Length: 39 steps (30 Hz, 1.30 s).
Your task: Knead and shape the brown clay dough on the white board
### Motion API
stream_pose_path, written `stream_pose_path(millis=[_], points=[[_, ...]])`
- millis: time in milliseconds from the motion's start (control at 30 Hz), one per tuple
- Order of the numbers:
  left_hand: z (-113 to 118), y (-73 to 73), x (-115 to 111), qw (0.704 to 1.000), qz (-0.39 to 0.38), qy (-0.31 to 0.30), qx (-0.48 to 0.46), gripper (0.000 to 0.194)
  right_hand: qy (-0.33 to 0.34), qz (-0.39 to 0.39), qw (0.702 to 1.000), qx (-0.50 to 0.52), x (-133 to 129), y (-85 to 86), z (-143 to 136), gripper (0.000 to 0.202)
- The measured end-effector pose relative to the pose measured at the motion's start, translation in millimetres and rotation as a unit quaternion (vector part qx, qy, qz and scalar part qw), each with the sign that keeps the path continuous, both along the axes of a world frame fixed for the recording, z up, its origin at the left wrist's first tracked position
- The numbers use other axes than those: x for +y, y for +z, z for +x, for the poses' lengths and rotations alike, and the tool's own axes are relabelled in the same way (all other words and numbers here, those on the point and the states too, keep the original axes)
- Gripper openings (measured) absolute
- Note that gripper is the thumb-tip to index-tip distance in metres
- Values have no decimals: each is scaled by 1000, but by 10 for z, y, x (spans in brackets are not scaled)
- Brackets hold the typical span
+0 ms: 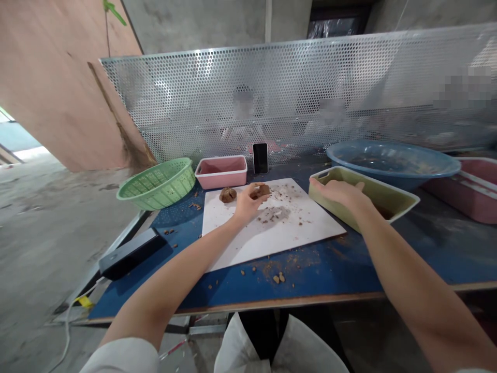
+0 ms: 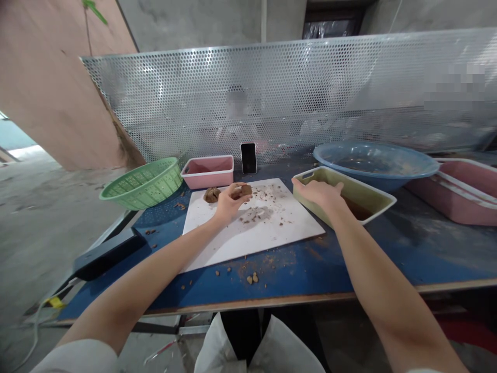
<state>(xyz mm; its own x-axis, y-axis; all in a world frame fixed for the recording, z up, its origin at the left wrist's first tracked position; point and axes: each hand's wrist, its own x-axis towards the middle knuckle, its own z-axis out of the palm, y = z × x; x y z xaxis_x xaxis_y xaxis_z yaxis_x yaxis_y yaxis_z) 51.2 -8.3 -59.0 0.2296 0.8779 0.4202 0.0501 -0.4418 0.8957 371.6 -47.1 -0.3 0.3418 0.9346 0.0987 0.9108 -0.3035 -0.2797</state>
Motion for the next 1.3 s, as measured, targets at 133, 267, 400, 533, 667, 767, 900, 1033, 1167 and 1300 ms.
stream_pose_path(millis=[133,267,400,533,667,767,900,1033,1167,1300], points=[[-7,9,1,1000,-13,4,14,46,-18,63,992,-104,-33,48,-152,87],[4,-8,34,999,-31,2,18,48,128,265,946,-134,-85,50,-441,70],[32,-15,44,998,-56,-22,-19,47,314,299,893,-124,-180,1,-817,58],[22,0,30,998,-31,-39,-24,43,403,268,864,-140,-267,-111,-1075,57],[-3,11,30,999,-5,-36,-14,36,434,247,854,-146,-303,-175,-1144,56],[-8,22,22,999,0,-31,-6,33,440,237,855,-141,-313,-177,-1149,54],[-7,21,11,999,-10,-31,-12,37,412,247,865,-142,-305,-182,-1153,52],[-3,-28,39,999,-11,-36,-25,38,432,260,853,-137,-295,-195,-1145,49],[3,-69,69,999,-4,-44,-23,39,422,268,856,-135,-289,-200,-1132,49],[3,-71,68,999,4,-44,-16,37,439,278,843,-142,-279,-200,-1120,46]])
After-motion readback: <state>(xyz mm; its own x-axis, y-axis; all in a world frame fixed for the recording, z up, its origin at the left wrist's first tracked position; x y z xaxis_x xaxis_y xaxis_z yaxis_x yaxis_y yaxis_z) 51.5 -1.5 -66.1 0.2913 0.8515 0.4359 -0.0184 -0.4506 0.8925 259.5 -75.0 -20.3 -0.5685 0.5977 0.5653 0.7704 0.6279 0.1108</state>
